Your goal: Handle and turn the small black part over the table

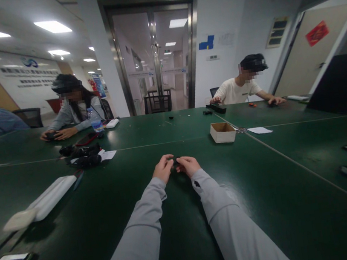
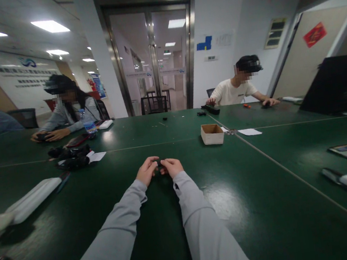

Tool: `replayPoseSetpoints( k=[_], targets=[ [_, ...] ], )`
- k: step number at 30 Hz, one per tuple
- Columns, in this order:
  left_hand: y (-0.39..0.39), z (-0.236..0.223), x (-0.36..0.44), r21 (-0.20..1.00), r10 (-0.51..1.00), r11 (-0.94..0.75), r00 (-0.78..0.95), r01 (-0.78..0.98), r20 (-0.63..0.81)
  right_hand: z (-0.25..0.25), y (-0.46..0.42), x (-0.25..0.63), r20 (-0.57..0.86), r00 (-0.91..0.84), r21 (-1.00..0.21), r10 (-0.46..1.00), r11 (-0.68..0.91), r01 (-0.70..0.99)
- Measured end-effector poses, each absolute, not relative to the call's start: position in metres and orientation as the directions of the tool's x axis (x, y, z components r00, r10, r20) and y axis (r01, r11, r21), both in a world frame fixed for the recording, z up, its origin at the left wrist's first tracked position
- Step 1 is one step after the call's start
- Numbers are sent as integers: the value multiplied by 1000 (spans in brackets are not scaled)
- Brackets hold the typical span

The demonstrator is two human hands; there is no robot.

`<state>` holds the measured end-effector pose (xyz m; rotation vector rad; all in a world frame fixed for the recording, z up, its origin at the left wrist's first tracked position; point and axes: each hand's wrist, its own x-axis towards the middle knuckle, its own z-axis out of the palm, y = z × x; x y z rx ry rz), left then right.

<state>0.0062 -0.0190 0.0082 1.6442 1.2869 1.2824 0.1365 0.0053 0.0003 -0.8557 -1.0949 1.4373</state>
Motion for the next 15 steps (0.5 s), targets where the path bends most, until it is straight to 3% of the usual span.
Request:
replayPoseSetpoints(
  k=[15],
  targets=[
    [-20,9,8,934,959,-283,44,219,280,-1,7,136,63,-151,-940,986,8,-340]
  ],
)
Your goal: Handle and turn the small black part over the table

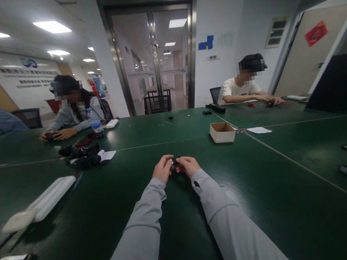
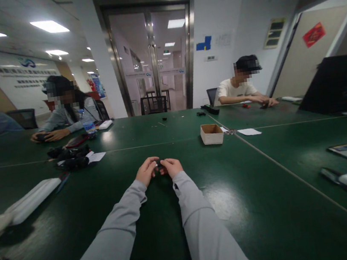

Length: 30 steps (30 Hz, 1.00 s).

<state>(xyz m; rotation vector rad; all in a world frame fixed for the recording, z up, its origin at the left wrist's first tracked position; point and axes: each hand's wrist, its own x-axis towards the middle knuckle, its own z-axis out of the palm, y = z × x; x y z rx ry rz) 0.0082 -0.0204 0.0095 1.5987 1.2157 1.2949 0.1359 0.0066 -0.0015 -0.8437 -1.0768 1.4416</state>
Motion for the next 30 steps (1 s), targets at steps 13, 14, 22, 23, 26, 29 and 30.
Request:
replayPoseSetpoints(
  k=[13,14,22,23,26,29,30],
  targets=[
    [-25,14,7,932,962,-272,48,240,268,-1,6,137,59,-148,-940,987,5,-342],
    [-25,14,7,932,961,-275,51,238,271,-1,6,137,58,-152,-939,987,2,-344],
    [-22,12,7,927,961,-274,49,257,271,0,6,135,40,-156,-942,987,-15,-336],
    [-22,12,7,923,958,-287,53,258,283,1,6,135,41,-166,-942,985,-17,-335],
    [-21,11,6,925,961,-276,50,262,273,1,5,135,54,-172,-946,984,-4,-323],
    [-22,12,7,928,963,-268,59,260,262,1,5,136,53,-163,-947,985,-3,-323],
    [-22,12,7,925,961,-278,63,259,271,1,5,136,50,-166,-945,985,-7,-326]
  ],
)
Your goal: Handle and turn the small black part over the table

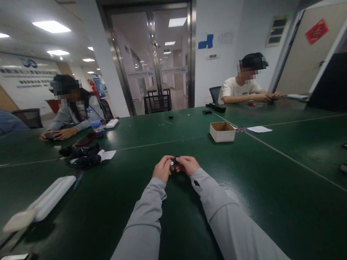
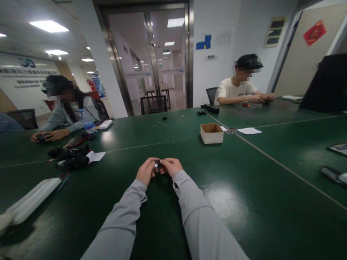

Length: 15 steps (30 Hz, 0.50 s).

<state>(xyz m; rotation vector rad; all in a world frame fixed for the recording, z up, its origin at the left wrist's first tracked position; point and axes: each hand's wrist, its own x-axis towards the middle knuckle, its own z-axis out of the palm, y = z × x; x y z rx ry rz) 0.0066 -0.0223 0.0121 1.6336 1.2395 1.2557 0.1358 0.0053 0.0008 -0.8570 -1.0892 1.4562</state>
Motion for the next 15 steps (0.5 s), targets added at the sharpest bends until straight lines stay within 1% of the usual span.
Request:
replayPoseSetpoints(
  k=[6,9,13,15],
  targets=[
    [-24,13,6,923,962,-274,68,272,265,0,7,135,43,-145,-944,988,-7,-329],
    [-22,10,7,918,950,-311,68,246,303,2,6,135,26,-140,-939,990,-23,-343],
    [-19,9,9,921,933,-348,-27,177,358,7,2,137,4,-153,-915,988,-58,-400],
    [-19,11,13,930,930,-347,-89,118,358,9,0,138,-7,-169,-891,986,-83,-445]
  ],
)
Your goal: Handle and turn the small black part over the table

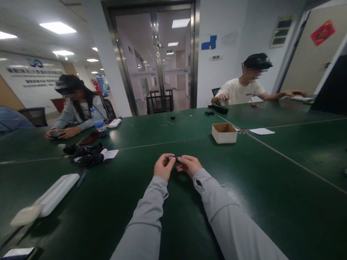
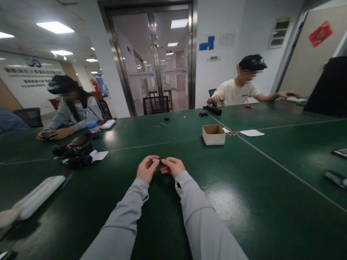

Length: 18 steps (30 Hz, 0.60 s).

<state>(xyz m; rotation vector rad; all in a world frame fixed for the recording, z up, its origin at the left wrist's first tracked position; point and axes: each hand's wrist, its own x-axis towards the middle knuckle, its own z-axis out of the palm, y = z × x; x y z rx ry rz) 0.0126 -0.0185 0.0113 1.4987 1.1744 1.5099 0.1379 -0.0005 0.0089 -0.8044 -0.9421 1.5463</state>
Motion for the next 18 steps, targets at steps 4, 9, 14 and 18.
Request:
replayPoseSetpoints(
  k=[4,9,14,18],
  targets=[
    [-24,17,24,953,935,-301,-187,23,300,13,-7,136,-39,-253,-878,967,-154,-453],
    [-43,29,28,955,934,-276,-265,-112,239,21,-33,126,-61,-396,-826,916,-269,-495],
    [-82,47,-26,984,974,-178,-141,-4,175,31,-81,142,-123,-446,-929,887,-261,-263],
    [-132,53,-111,953,999,11,30,302,-21,63,-141,219,-45,-458,-991,888,17,130]
  ],
)
